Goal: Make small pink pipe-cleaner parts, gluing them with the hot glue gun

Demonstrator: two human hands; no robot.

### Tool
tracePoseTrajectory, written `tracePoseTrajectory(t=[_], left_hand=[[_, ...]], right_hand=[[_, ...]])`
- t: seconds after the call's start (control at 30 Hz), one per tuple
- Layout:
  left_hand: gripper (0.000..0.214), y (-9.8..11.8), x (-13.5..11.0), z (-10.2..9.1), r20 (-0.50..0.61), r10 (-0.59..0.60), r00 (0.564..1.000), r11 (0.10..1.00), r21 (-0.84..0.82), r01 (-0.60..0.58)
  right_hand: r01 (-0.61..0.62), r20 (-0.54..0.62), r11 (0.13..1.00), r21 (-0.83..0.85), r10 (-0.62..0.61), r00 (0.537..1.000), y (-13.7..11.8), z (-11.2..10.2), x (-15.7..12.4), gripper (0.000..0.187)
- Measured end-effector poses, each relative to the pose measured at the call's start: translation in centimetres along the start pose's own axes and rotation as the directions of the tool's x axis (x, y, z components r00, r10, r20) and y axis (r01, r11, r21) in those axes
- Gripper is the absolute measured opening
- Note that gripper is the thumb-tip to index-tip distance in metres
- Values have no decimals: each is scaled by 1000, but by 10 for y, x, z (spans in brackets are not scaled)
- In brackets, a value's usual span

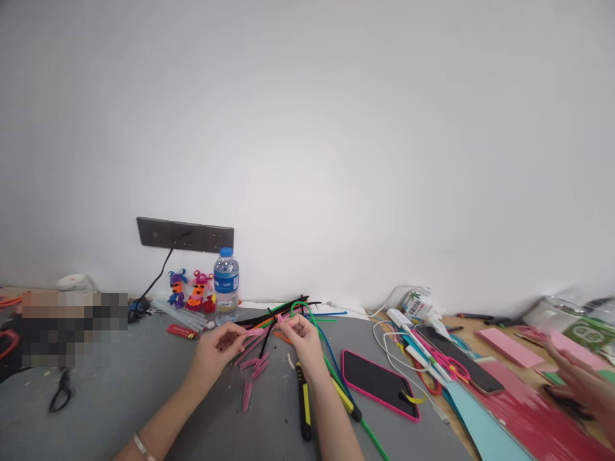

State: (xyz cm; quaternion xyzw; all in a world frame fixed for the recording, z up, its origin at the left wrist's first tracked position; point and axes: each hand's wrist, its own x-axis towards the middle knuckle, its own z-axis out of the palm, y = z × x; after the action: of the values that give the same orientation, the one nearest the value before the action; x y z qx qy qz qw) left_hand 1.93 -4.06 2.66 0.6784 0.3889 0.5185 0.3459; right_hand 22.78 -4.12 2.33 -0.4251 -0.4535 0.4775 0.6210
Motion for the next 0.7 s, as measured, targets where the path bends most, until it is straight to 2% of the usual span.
tracePoseTrajectory(t=[0.37, 0.6, 0.7], left_hand=[[16, -1, 6, -2, -55, -129, 990, 979, -166, 118], [18, -4, 9, -4, -54, -158, 986, 977, -153, 148], [18, -5, 8, -3, -30, -184, 982, 975, -131, 179]], right_hand=[[-87, 63, 996, -18, 88, 994, 0, 1, -1, 38], [-62, -18, 996, -68, 61, 998, -3, 2, -2, 36], [-46, -18, 995, -90, 45, 999, -5, 2, -2, 36]])
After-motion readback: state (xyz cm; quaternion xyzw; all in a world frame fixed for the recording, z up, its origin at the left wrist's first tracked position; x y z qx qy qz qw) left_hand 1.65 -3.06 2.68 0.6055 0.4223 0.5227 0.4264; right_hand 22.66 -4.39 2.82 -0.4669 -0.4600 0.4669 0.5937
